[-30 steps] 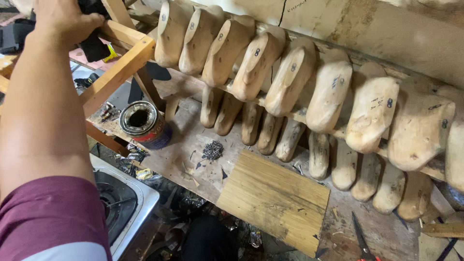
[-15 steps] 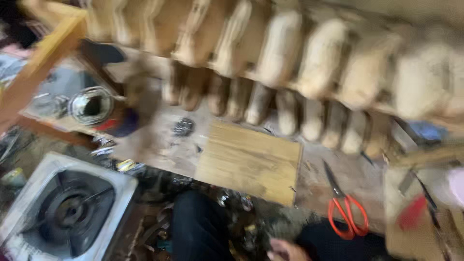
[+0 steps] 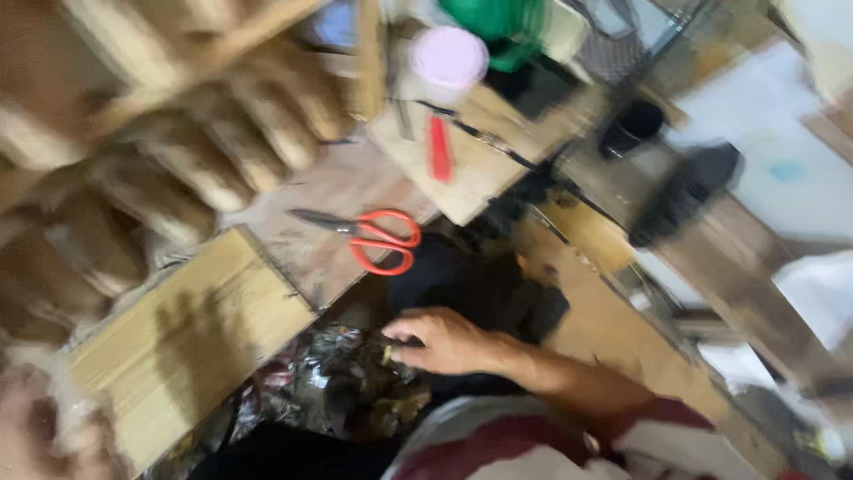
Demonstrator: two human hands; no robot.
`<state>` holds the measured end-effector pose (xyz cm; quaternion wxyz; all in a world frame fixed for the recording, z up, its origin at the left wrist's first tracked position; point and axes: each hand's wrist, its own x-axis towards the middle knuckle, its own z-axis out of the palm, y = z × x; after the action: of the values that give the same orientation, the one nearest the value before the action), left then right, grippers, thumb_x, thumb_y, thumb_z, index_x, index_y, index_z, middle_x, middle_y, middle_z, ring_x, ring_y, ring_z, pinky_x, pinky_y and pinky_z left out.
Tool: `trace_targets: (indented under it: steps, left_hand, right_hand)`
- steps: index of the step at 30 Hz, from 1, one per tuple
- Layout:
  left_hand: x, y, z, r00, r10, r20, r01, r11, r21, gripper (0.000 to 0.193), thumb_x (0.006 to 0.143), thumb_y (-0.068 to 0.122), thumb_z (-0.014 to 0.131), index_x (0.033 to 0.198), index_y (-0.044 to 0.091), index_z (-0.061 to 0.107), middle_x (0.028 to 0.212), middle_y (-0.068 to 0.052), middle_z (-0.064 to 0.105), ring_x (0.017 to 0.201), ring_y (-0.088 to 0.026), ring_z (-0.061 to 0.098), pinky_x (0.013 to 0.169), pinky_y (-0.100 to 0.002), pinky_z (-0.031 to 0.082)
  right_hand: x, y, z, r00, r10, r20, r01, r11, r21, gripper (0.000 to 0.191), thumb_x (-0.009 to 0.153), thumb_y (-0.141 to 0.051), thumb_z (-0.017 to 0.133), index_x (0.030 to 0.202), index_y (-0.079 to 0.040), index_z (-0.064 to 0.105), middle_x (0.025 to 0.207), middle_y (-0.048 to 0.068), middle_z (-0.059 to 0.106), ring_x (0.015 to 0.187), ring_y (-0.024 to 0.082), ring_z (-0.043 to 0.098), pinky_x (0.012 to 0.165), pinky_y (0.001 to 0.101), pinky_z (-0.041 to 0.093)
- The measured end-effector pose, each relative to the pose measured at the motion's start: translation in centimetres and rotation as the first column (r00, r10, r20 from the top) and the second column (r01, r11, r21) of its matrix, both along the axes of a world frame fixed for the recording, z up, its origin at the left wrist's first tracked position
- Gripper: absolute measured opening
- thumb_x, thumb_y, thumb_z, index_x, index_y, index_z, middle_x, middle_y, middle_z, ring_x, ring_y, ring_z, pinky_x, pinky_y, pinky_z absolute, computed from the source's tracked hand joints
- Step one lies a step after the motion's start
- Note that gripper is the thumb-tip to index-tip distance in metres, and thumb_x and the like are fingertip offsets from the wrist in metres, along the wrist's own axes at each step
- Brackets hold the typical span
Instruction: The person trims the edges of black rubber shoe soles using red-handled scissors. They hold each sole, cut along the perimeter, and place trimmed pieces on the bench. The person handles multiple soles one at a time and stacks the finished pieces.
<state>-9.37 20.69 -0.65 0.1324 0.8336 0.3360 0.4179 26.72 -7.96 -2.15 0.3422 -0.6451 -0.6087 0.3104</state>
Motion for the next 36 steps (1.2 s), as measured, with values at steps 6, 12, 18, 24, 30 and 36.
trace_targets:
  steps: [6,12,18,24,30,36]
  left_hand:
    - [11.6,-2.3,-3.0,0.929,-0.073,-0.362,0.054,0.997,-0.063,0.058,0.108,0.048,0.062,0.147,0.006,0.055,0.155,-0.026,0.049,0.151,-0.045,0.041,0.125,-0.062,0.028]
    - [11.7,-2.9,-3.2,0.927,-0.047,-0.371,0.036,0.999,-0.035,0.052,0.115,0.052,0.051,0.141,0.007,0.057,0.161,-0.019,0.050,0.153,-0.045,0.038,0.128,-0.062,0.023]
    - [11.2,-2.7,-3.7,0.911,-0.006,-0.412,0.000,1.000,-0.014,0.051,0.115,0.050,0.052,0.138,0.006,0.059,0.158,-0.020,0.052,0.151,-0.046,0.039,0.127,-0.064,0.024]
    - [11.2,-2.6,-2.6,0.906,-0.082,-0.415,0.076,0.997,-0.032,0.049,0.119,0.046,0.045,0.141,0.004,0.055,0.156,-0.028,0.050,0.149,-0.048,0.044,0.121,-0.066,0.031]
    - [13.0,-3.3,-1.6,0.838,-0.001,-0.546,-0.081,0.989,-0.127,0.055,0.115,0.045,0.044,0.138,-0.003,0.055,0.130,-0.035,0.056,0.117,-0.053,0.055,0.098,-0.063,0.045]
    - [16.6,-2.0,-3.4,0.735,0.102,-0.670,-0.268,0.952,-0.149,0.057,0.116,0.045,0.044,0.106,-0.006,0.066,0.088,-0.027,0.065,0.072,-0.044,0.060,0.061,-0.056,0.045]
  right_hand:
    - [3.7,-3.9,0.4,0.918,-0.363,-0.160,0.376,0.925,0.054,0.033,0.089,-0.017,0.076,0.117,-0.001,0.070,0.103,0.010,0.075,0.085,0.017,0.076,0.073,0.0314,0.062]
    - [10.6,-14.3,0.0,0.443,-0.833,-0.331,0.846,0.511,-0.155,0.028,0.095,-0.012,0.060,0.122,-0.007,0.065,0.104,0.005,0.075,0.087,0.014,0.074,0.074,0.0296,0.059]
    - [10.2,-20.3,-5.3,0.691,-0.500,0.521,0.674,0.706,-0.216,0.025,0.085,-0.022,0.070,0.109,-0.016,0.075,0.103,0.003,0.077,0.100,0.022,0.073,0.082,0.0353,0.057]
    - [6.8,-20.6,-9.0,0.886,-0.337,0.319,0.463,0.587,-0.665,0.025,0.096,-0.023,0.063,0.119,-0.025,0.074,0.129,-0.002,0.065,0.106,0.016,0.073,0.090,0.0299,0.058]
    - [8.6,-20.3,-12.2,0.948,-0.082,0.309,0.306,0.516,-0.800,0.037,0.093,-0.020,0.066,0.129,-0.022,0.065,0.112,0.000,0.072,0.097,0.017,0.072,0.075,0.0334,0.062]
    - [12.6,-20.8,-15.0,0.238,-0.971,-0.004,0.437,0.111,-0.893,0.051,0.093,-0.031,0.075,0.137,-0.009,0.063,0.114,0.016,0.072,0.098,0.031,0.074,0.076,0.0436,0.058]
